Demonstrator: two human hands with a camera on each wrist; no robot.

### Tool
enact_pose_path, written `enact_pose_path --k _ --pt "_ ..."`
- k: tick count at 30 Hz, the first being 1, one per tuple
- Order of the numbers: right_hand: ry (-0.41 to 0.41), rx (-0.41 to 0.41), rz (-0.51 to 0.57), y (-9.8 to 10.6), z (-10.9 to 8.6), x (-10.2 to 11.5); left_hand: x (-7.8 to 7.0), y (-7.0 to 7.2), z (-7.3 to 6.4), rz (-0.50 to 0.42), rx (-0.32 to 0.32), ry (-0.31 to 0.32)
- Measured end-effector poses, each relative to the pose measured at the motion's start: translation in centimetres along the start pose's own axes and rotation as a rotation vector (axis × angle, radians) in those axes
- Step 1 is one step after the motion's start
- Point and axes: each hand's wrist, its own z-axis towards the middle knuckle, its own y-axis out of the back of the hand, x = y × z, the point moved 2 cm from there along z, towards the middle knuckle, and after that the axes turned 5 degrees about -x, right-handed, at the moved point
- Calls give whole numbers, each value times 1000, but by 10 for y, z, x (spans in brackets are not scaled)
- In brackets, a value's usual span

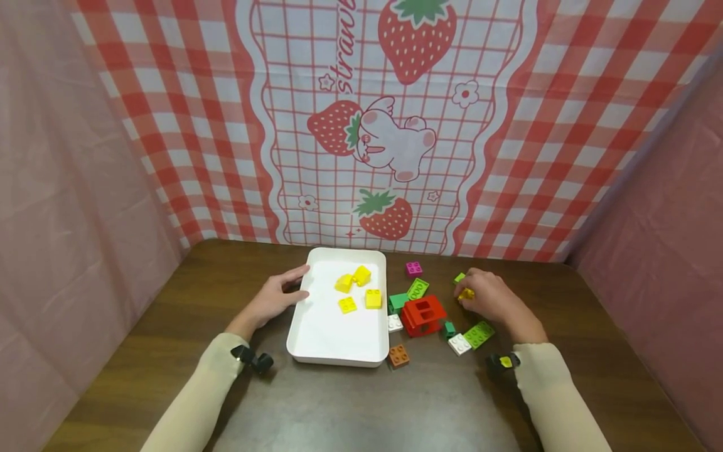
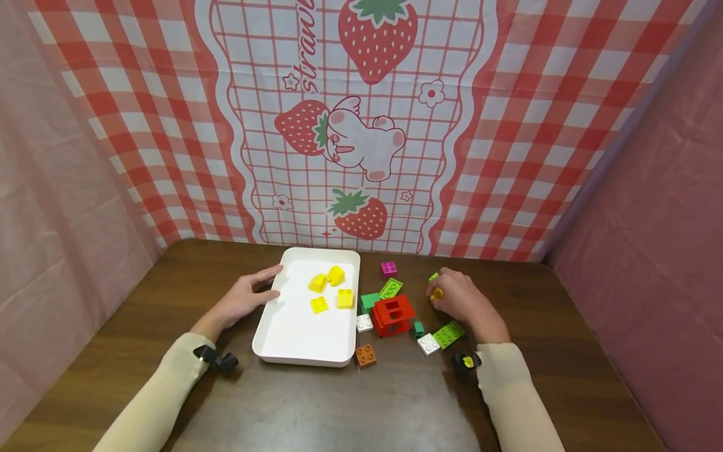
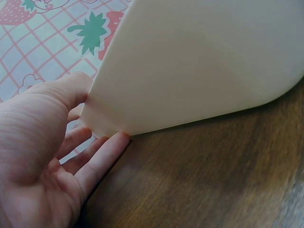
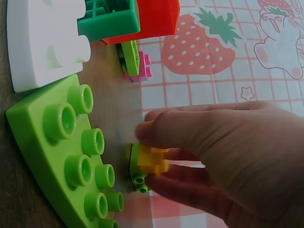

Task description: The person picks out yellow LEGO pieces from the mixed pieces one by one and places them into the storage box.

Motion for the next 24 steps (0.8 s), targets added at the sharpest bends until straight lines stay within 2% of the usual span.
enact_pose_path --k 8,16,19,24 --pt "2 -165 32 4 -1 3 0 0 0 1 0 -14" --pt "36 -374 32 6 -3 9 0 1 0 -4 -2 -9" --pt "36 -395 36 5 -3 10 -1 1 0 -2 -3 -12" --pt "33 -359 48 3 -2 13 -1 1 1 -3 -2 -16"
